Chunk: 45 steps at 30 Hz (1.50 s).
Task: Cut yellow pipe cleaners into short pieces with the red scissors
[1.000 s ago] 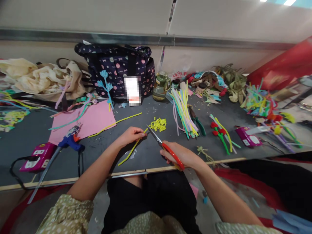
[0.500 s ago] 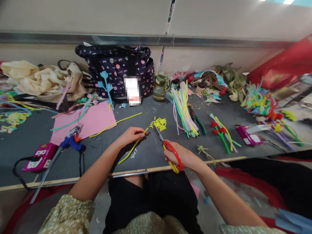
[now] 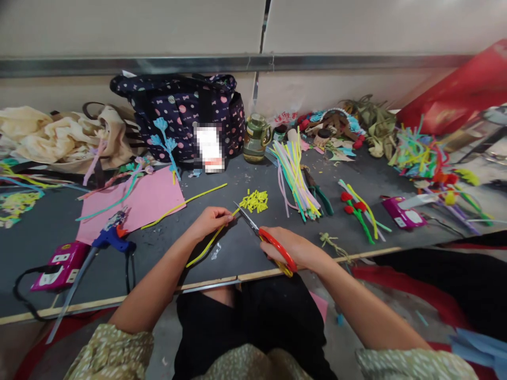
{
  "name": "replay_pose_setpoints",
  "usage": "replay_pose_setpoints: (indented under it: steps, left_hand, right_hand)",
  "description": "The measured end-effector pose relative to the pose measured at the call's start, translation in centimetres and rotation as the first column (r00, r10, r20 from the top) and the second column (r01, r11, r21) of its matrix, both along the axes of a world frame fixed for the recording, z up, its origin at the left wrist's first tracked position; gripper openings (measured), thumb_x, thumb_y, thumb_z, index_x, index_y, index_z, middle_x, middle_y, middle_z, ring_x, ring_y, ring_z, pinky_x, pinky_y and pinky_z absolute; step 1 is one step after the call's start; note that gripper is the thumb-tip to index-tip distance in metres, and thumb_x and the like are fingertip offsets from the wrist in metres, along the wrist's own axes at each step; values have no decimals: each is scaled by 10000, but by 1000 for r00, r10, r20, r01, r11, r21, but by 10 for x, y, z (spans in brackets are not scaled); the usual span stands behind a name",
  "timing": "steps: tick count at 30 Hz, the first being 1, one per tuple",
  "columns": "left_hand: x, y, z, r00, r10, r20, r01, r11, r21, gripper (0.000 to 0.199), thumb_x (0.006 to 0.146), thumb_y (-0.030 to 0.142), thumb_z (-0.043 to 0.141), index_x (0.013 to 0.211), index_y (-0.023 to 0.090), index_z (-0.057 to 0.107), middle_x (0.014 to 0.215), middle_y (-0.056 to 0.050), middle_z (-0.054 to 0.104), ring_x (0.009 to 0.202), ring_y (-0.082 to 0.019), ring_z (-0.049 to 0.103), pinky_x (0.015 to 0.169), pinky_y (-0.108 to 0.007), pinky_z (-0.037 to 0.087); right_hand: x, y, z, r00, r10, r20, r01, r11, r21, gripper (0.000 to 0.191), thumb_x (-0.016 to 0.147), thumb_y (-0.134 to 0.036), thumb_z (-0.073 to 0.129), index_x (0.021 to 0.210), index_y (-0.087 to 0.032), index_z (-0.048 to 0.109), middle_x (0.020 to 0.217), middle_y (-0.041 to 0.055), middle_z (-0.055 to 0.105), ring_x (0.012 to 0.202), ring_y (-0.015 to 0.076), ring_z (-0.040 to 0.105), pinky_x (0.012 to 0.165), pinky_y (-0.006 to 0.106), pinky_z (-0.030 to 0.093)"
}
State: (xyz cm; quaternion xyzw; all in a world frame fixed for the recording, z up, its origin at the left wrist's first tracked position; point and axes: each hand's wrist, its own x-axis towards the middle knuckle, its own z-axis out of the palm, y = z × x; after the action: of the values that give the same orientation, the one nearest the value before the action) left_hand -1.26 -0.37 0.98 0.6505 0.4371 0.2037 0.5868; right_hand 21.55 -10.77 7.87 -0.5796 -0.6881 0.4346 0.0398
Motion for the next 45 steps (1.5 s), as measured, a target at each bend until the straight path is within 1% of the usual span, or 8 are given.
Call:
replay_pose_setpoints:
  steps: [6,10,13,22,27,35,40,45]
  left_hand:
    - [4,0,1,998,48,-49,-49,999,-21,372,758,448,614,836,101,723,575,-7,588,456,-74,394,486,-212,289]
    - [7,0,-4,998,62,-17,-61,997,48,353,749,447,631,799,111,728,621,-22,628,533,-102,484,548,-223,358]
    - [8,2,-9,999,51,-10,-50,995,89,368,759,465,622,796,114,728,646,-22,638,577,-115,508,576,-227,376]
    - [10,1,-9,998,15,-56,-9,994,110,398,772,502,613,768,119,720,605,-6,598,557,-103,471,546,-218,327]
    - [13,1,-7,999,18,-26,-16,998,66,415,770,509,620,827,114,734,636,-21,623,579,-114,500,562,-224,352]
    - [13,0,-3,999,41,4,-41,999,15,416,761,511,630,840,117,738,659,-16,629,584,-107,488,553,-215,342]
    - [13,1,-5,999,5,-35,-3,998,56,437,782,534,603,803,117,730,621,-7,584,575,-102,458,538,-211,315]
    - [11,1,-6,996,-24,-82,32,996,89,454,810,554,562,737,127,696,592,11,531,556,-93,410,537,-219,278]
  right_hand:
    - [0,-2,3,998,41,37,-43,997,62,125,875,-248,435,819,-186,527,697,36,661,586,141,575,553,222,365]
    - [-4,0,8,992,95,88,-103,991,81,122,870,-232,449,778,-185,513,692,41,654,587,140,582,557,220,356]
    - [-7,2,10,989,114,98,-124,987,100,138,875,-245,455,761,-185,503,689,40,650,591,139,594,561,214,360]
    - [-4,1,-2,999,-23,-27,20,996,-87,199,897,-320,406,759,-197,478,574,2,596,458,130,576,439,194,364]
    - [-9,5,1,988,-138,-76,126,981,-144,194,874,-327,426,740,-196,473,556,-1,579,462,133,577,427,192,379]
    - [-10,8,2,992,-108,-60,100,987,-129,218,884,-334,424,732,-192,488,534,2,588,432,115,533,422,193,353]
    - [-15,12,8,997,-78,-11,77,990,-120,227,892,-322,415,725,-191,493,525,9,590,427,119,535,418,196,333]
    - [-21,17,16,999,-19,43,23,996,-87,207,894,-272,439,710,-189,484,555,12,597,447,108,544,467,204,345]
